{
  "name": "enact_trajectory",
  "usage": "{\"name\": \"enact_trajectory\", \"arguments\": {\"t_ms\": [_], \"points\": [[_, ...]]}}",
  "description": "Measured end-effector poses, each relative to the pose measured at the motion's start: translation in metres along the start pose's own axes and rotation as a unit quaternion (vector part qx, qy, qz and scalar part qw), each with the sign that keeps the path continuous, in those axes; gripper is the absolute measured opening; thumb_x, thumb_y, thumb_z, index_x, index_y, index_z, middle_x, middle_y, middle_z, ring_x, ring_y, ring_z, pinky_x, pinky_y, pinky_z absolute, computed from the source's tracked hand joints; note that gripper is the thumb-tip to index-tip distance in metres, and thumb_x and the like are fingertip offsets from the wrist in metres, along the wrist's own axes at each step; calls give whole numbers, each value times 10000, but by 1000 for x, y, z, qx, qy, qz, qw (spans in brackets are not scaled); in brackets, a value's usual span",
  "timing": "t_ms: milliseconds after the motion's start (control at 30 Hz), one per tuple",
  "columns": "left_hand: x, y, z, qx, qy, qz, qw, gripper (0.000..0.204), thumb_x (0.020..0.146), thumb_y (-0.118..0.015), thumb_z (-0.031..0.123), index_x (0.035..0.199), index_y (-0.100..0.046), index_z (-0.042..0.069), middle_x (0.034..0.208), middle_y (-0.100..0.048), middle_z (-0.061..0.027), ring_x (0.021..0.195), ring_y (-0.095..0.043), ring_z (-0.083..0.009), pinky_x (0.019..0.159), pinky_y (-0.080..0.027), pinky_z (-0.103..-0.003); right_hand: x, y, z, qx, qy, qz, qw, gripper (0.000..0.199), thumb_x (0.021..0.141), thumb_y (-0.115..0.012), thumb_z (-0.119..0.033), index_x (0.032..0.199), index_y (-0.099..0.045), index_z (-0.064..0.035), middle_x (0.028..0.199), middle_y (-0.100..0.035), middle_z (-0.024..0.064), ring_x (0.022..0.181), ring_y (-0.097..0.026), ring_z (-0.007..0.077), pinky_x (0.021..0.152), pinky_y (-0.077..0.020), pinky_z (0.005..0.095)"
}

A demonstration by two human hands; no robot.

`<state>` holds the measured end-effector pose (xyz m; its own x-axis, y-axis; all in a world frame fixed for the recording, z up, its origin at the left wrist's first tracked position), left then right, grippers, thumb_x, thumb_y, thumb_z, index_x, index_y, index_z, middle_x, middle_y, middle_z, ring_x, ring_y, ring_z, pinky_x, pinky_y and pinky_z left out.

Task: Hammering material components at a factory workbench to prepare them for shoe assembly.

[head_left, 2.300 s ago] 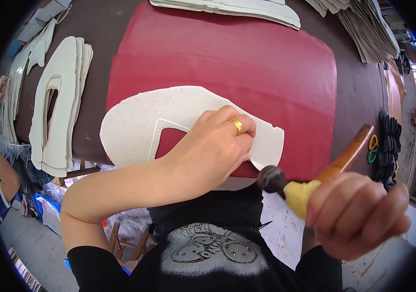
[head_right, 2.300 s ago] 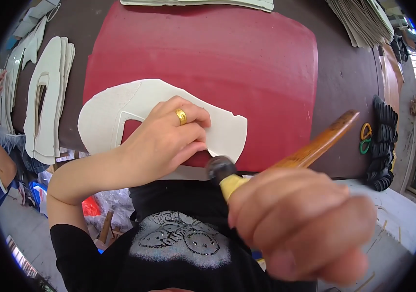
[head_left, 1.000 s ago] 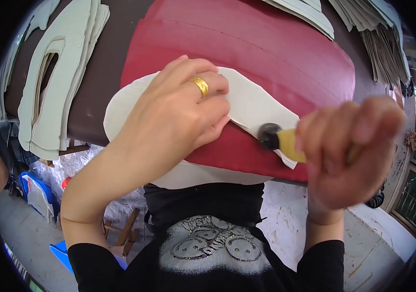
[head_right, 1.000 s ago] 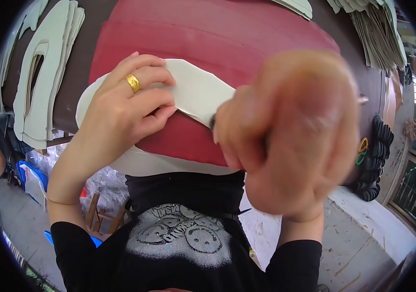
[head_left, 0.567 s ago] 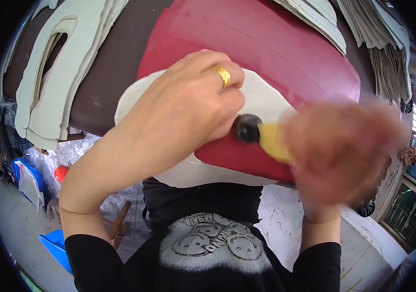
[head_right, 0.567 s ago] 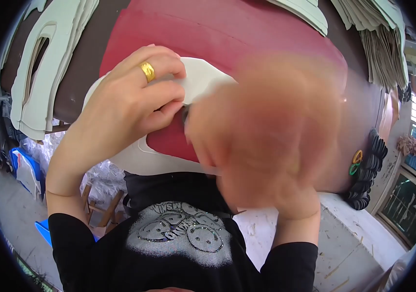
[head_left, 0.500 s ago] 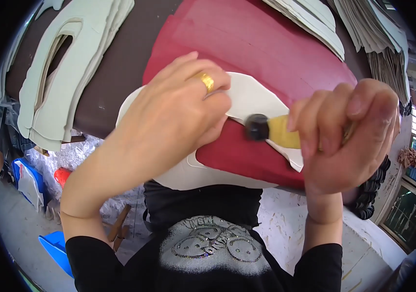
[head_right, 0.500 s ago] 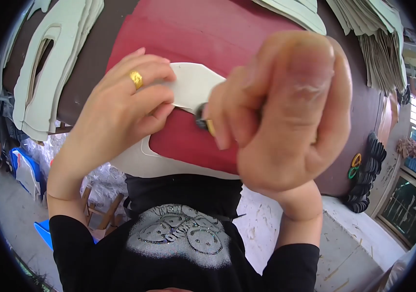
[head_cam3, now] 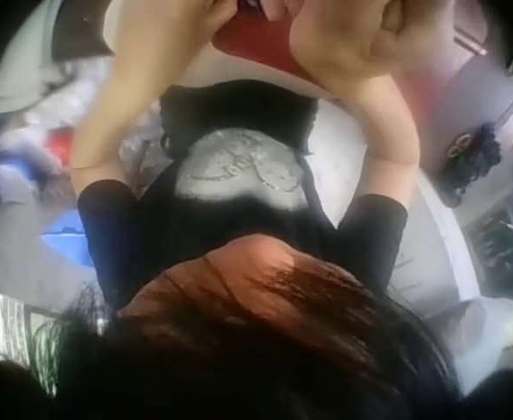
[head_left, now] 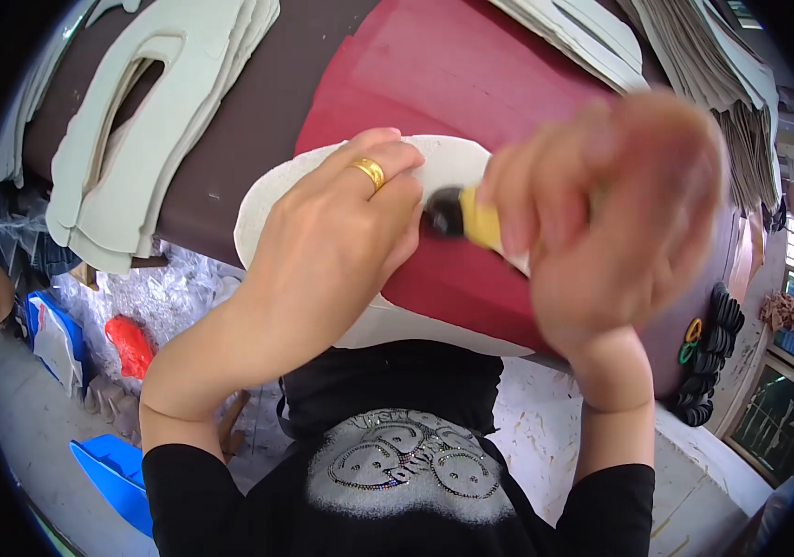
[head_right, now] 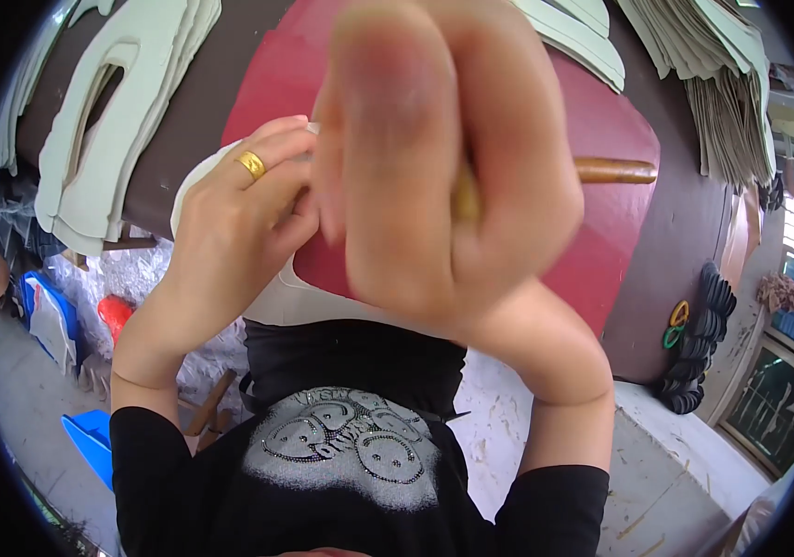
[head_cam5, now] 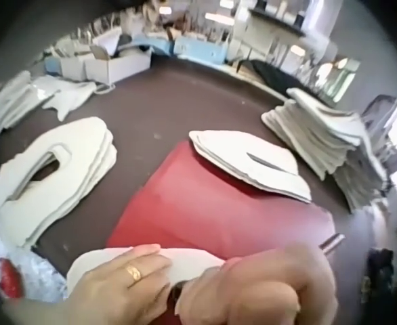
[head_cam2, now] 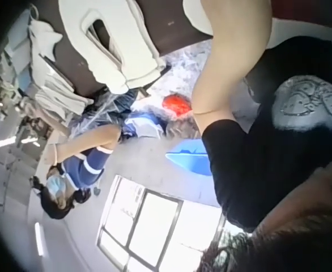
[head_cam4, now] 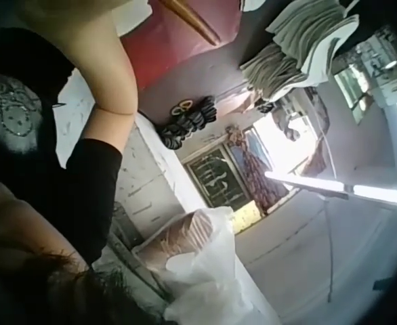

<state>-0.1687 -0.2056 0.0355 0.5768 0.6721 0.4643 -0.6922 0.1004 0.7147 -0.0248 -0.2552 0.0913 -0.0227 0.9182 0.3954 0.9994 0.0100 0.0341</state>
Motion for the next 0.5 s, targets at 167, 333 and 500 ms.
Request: {"name": "enact_trajectory", "arguments": {"t_ms": [167,333,500], "points": [[24,-7,-10,-68,-52,-113,990,77,714,-642,7,761,-583,-8,965,-633,-76,905,-608,-255,784,-498,-351,-9,-5,-3,28,9,12,999,249,1043,-310,-233,915,-482,-106,538,-439,3,451,-443,133,510,-435,280],[35,-25,7,-88,-118,-337,930,58,759,-661,9,780,-613,33,1042,-660,-23,1084,-616,-229,844,-496,-312,-23,1,-10,51,-20,17,998,247,1033,-325,-205,858,-464,-100,531,-472,23,446,-463,155,538,-465,289],[26,-12,17,-25,-117,-202,972,38,766,-662,17,764,-626,31,1029,-665,-15,1117,-599,-222,864,-492,-316,-20,12,-7,-22,-22,131,991,308,1064,-274,-364,869,-414,-171,488,-308,-56,344,-322,95,423,-394,279]]}}
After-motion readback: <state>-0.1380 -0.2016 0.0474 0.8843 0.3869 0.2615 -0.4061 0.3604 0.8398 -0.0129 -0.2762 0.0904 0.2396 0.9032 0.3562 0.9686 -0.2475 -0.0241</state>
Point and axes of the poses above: each hand's wrist, its own x-axis towards the middle knuckle, its own y-axis out of the back of the hand, z = x × y, the point moved 5 cm from there along x, towards the middle knuckle
